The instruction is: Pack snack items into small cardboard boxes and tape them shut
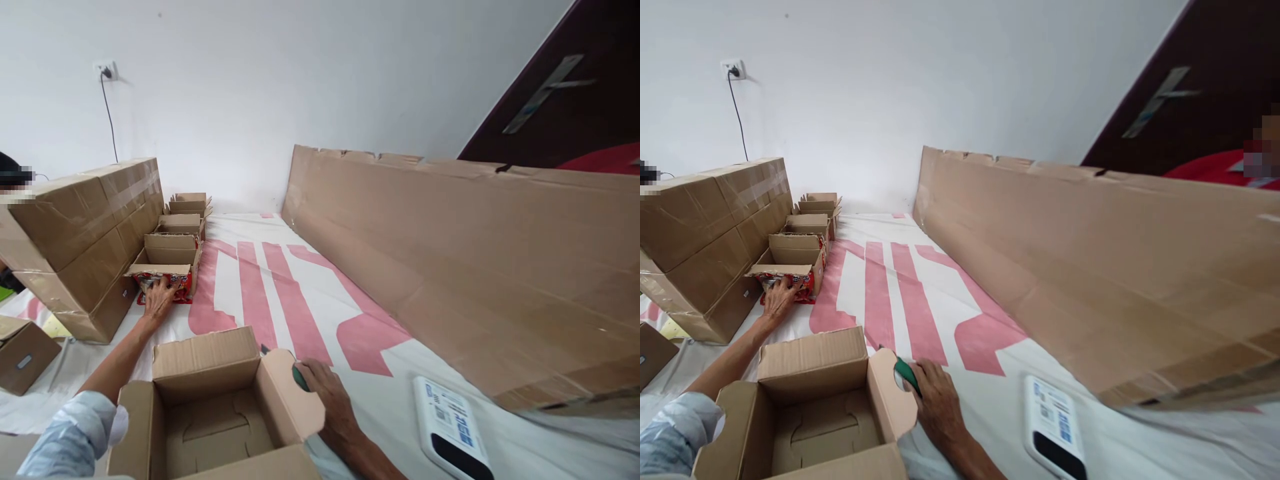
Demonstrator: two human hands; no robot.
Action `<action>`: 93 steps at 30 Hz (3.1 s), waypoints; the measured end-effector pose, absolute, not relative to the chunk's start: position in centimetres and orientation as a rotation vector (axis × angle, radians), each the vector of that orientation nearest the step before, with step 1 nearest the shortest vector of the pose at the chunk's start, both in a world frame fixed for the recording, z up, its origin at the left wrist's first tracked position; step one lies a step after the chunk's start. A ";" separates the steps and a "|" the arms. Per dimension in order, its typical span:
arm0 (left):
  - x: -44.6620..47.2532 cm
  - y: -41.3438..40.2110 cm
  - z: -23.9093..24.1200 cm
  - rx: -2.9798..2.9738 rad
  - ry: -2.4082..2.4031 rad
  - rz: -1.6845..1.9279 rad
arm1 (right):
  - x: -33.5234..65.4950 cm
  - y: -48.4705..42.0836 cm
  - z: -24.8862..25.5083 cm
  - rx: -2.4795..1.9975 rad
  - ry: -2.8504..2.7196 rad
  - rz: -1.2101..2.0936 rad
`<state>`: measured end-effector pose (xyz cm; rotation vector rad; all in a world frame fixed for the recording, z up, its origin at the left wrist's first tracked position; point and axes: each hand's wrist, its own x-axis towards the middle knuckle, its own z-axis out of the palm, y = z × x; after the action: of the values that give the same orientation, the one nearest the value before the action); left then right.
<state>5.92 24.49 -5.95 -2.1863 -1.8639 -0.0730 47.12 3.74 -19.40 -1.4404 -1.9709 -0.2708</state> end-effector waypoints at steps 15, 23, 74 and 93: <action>6.2 29.1 -5.9 -2.236 -1.878 -0.111 | 46.9 3.6 -19.1 -1.448 -1.962 -0.254; 5.4 27.7 -5.7 -2.287 -1.827 -0.073 | 46.9 3.8 -19.2 -1.445 -1.980 -0.241; 8.0 -2.7 3.6 -2.950 -1.183 -0.255 | 45.7 4.6 -19.2 -1.539 -1.983 -0.307; 4.8 -4.3 1.8 -2.527 -1.520 -0.981 | 47.5 4.3 -21.8 -1.436 -2.029 -0.291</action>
<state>4.81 -4.26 1.76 -2.5271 -1.5202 -0.9813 47.51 4.30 -21.79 -1.4358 -2.0286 -0.2906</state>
